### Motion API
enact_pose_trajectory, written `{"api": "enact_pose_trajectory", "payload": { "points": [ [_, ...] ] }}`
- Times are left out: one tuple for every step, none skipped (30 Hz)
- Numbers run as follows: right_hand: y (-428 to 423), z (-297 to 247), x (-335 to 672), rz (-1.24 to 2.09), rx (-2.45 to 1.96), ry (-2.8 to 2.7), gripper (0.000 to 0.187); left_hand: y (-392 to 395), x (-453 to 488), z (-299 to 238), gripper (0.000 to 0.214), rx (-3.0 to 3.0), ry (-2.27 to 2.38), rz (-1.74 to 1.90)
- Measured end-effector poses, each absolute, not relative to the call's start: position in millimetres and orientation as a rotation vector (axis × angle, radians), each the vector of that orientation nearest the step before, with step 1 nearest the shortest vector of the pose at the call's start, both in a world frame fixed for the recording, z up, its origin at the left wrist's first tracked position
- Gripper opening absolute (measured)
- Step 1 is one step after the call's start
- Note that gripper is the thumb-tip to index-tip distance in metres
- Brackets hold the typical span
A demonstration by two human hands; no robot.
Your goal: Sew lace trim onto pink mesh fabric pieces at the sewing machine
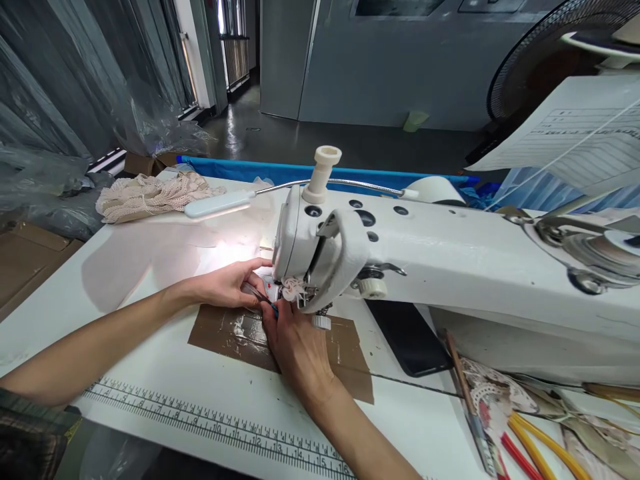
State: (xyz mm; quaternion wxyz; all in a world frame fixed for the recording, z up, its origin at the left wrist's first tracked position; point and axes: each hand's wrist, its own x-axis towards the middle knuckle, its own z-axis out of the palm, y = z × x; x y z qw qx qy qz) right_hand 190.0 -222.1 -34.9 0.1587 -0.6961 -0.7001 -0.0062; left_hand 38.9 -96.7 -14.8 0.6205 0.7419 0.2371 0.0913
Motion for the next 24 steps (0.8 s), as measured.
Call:
{"api": "enact_pose_trajectory", "payload": {
  "points": [
    [-221.7,-33.7,188.7,-0.032,-1.997,-2.012,0.051,-96.6,38.9,-14.5,0.080,1.716,0.538,0.206],
    [-221.2,-32.7,187.6,-0.041,-2.005,-2.016,0.050,-96.4,38.8,-14.5,0.081,1.722,0.531,0.203],
    [-220.7,-32.1,186.9,-0.044,-2.012,-2.016,0.050,-96.3,38.7,-14.5,0.080,1.728,0.528,0.201],
    [-220.2,-31.8,186.6,-0.045,-2.014,-2.015,0.050,-96.2,38.7,-14.6,0.080,1.736,0.527,0.201],
    [-219.7,-31.8,186.5,-0.045,-2.012,-2.011,0.051,-96.3,38.6,-14.7,0.080,1.742,0.528,0.201],
    [-219.3,-32.2,186.8,-0.044,-2.007,-2.006,0.051,-96.5,38.6,-14.6,0.080,1.745,0.528,0.203],
    [-219.0,-32.9,187.1,-0.043,-2.000,-2.000,0.052,-96.9,38.7,-14.5,0.080,1.746,0.527,0.203],
    [-218.7,-33.7,187.5,-0.043,-1.994,-1.991,0.054,-97.3,38.8,-14.2,0.079,1.742,0.526,0.201],
    [-218.3,-34.5,187.8,-0.040,-1.989,-1.983,0.055,-97.7,39.0,-14.0,0.079,1.735,0.526,0.199],
    [-218.0,-35.3,187.9,-0.032,-1.987,-1.976,0.056,-98.1,39.1,-13.8,0.079,1.727,0.526,0.195],
    [-217.8,-35.9,187.9,-0.018,-1.989,-1.966,0.056,-98.3,39.2,-13.7,0.079,1.720,0.528,0.193],
    [-217.5,-36.3,187.7,0.000,-1.997,-1.951,0.055,-98.3,39.2,-13.9,0.079,1.718,0.531,0.193],
    [-217.4,-36.3,187.4,0.026,-2.010,-1.931,0.054,-98.2,39.2,-14.2,0.080,1.717,0.534,0.194],
    [-217.3,-36.0,187.2,0.061,-2.027,-1.904,0.052,-97.9,39.1,-14.7,0.081,1.715,0.535,0.198],
    [-217.5,-35.4,187.1,0.102,-2.044,-1.867,0.050,-97.4,39.0,-15.3,0.082,1.707,0.533,0.200],
    [-217.8,-34.4,187.2,0.149,-2.052,-1.821,0.048,-97.0,38.9,-15.8,0.083,1.692,0.530,0.201],
    [-218.3,-33.2,187.6,0.208,-2.042,-1.772,0.046,-96.7,38.8,-16.3,0.084,1.675,0.525,0.201],
    [-218.9,-31.9,188.1,0.279,-2.011,-1.726,0.044,-96.5,38.7,-16.6,0.084,1.659,0.520,0.205],
    [-219.5,-30.6,188.8,0.352,-1.966,-1.681,0.042,-96.4,38.6,-16.7,0.084,1.647,0.516,0.213],
    [-220.0,-29.6,189.5,0.419,-1.920,-1.638,0.040,-96.4,38.4,-16.7,0.083,1.643,0.512,0.220],
    [-220.2,-28.9,190.1,0.471,-1.882,-1.602,0.039,-96.4,38.3,-16.5,0.083,1.645,0.506,0.226],
    [-220.2,-28.7,190.7,0.505,-1.859,-1.573,0.037,-96.4,38.0,-16.1,0.083,1.648,0.498,0.229],
    [-220.0,-29.0,191.2,0.516,-1.852,-1.547,0.037,-96.2,37.5,-15.4,0.083,1.650,0.482,0.224],
    [-219.6,-29.7,191.6,0.513,-1.855,-1.526,0.036,-95.7,36.9,-14.3,0.083,1.653,0.461,0.214]
  ]
}}
